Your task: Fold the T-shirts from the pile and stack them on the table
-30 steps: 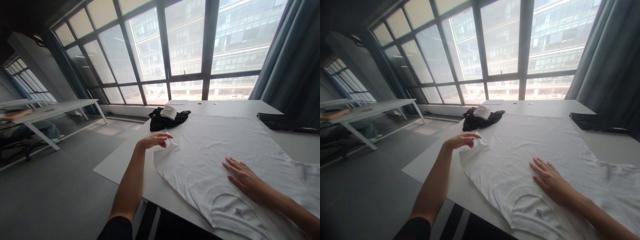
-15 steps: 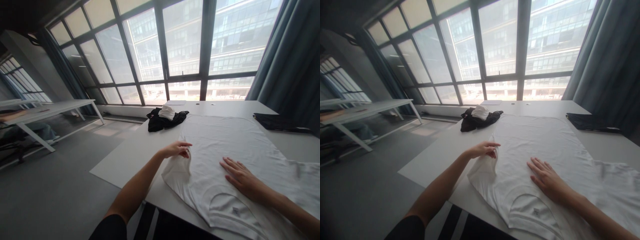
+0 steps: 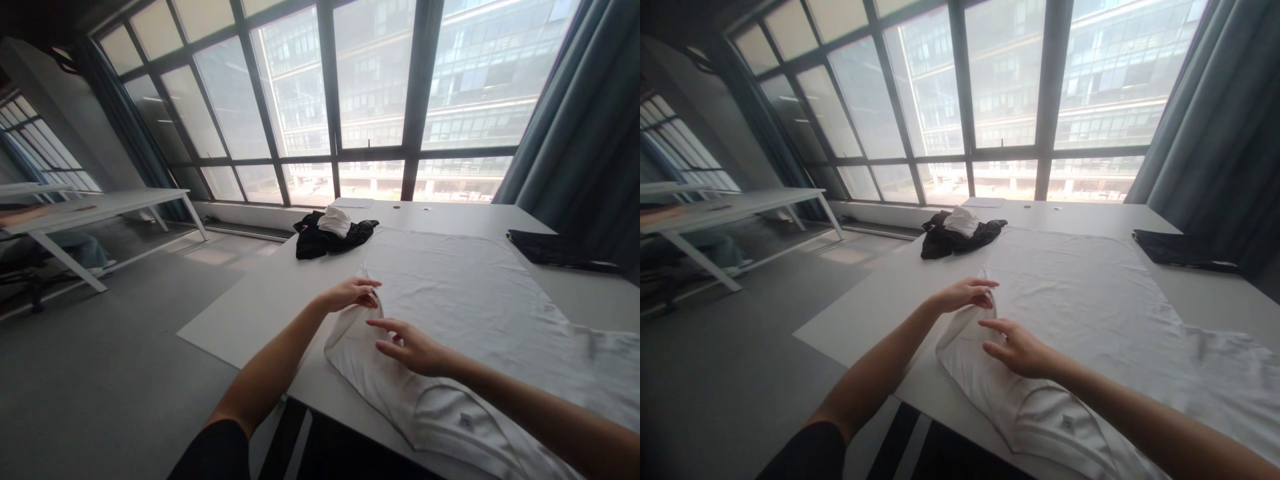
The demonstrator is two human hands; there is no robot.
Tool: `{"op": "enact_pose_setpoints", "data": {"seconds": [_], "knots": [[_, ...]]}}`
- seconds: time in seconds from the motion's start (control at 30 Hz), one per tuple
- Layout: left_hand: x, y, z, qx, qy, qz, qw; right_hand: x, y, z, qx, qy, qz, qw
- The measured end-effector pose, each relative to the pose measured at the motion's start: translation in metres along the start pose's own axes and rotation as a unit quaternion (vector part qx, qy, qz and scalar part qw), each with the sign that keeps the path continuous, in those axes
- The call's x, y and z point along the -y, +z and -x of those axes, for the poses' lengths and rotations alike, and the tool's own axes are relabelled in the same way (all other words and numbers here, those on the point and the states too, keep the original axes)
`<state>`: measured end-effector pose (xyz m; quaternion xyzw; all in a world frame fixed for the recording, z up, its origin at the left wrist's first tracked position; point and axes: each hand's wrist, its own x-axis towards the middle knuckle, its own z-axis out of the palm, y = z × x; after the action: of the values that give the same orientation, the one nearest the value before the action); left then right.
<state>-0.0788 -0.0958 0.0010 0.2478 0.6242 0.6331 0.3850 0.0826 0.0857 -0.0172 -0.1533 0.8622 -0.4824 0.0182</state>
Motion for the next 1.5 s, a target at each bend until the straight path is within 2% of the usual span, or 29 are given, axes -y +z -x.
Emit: {"op": "enact_pose_setpoints", "data": {"seconds": [0.1,0.27,0.43,0.53,0.57,0.63,0.7,0.73,0.8,0.9,1.03,1.3,1.4,1.5], "knots": [[-0.004,-0.006,0.002,-0.003,0.007,0.023,1.0,0.003,0.009,-0.018,-0.051,0.04,-0.053,0.997],[-0.003,-0.008,0.0,-0.018,0.033,0.025,0.999,0.005,-0.009,-0.023,-0.162,0.07,-0.203,0.963],[0.01,0.004,-0.006,-0.011,0.021,-0.018,1.0,-0.005,-0.017,-0.022,-0.194,0.091,-0.179,0.96],[0.015,0.0,-0.01,0.015,0.028,-0.049,0.998,-0.022,-0.013,-0.022,-0.202,0.1,-0.13,0.966],[0.016,-0.006,-0.011,0.002,0.043,-0.079,0.996,-0.028,-0.011,-0.022,-0.197,0.104,-0.114,0.968],[0.017,-0.021,-0.015,-0.091,0.089,-0.191,0.973,-0.037,-0.01,-0.021,-0.171,0.115,-0.089,0.974],[0.017,-0.039,-0.018,-0.204,0.129,-0.302,0.922,-0.043,-0.012,-0.019,-0.141,0.127,-0.063,0.98],[0.017,-0.047,-0.02,-0.244,0.139,-0.338,0.898,-0.045,-0.013,-0.018,-0.133,0.13,-0.041,0.982],[0.018,-0.06,-0.022,-0.273,0.147,-0.365,0.878,-0.048,-0.016,-0.016,-0.136,0.12,0.018,0.983],[0.021,-0.066,-0.025,-0.245,0.15,-0.373,0.882,-0.051,-0.02,-0.016,-0.164,0.096,0.08,0.979],[0.028,-0.065,-0.032,-0.188,0.157,-0.386,0.889,-0.052,-0.02,-0.017,-0.18,0.106,0.062,0.976],[0.032,-0.07,-0.039,-0.185,0.157,-0.419,0.875,-0.035,-0.02,-0.013,-0.241,0.071,0.031,0.968],[0.031,-0.068,-0.036,-0.175,0.16,-0.424,0.874,-0.038,-0.02,-0.014,-0.239,0.076,0.019,0.968],[0.033,-0.065,-0.036,-0.169,0.149,-0.44,0.869,-0.044,-0.017,-0.014,-0.201,0.12,0.0,0.972]]}}
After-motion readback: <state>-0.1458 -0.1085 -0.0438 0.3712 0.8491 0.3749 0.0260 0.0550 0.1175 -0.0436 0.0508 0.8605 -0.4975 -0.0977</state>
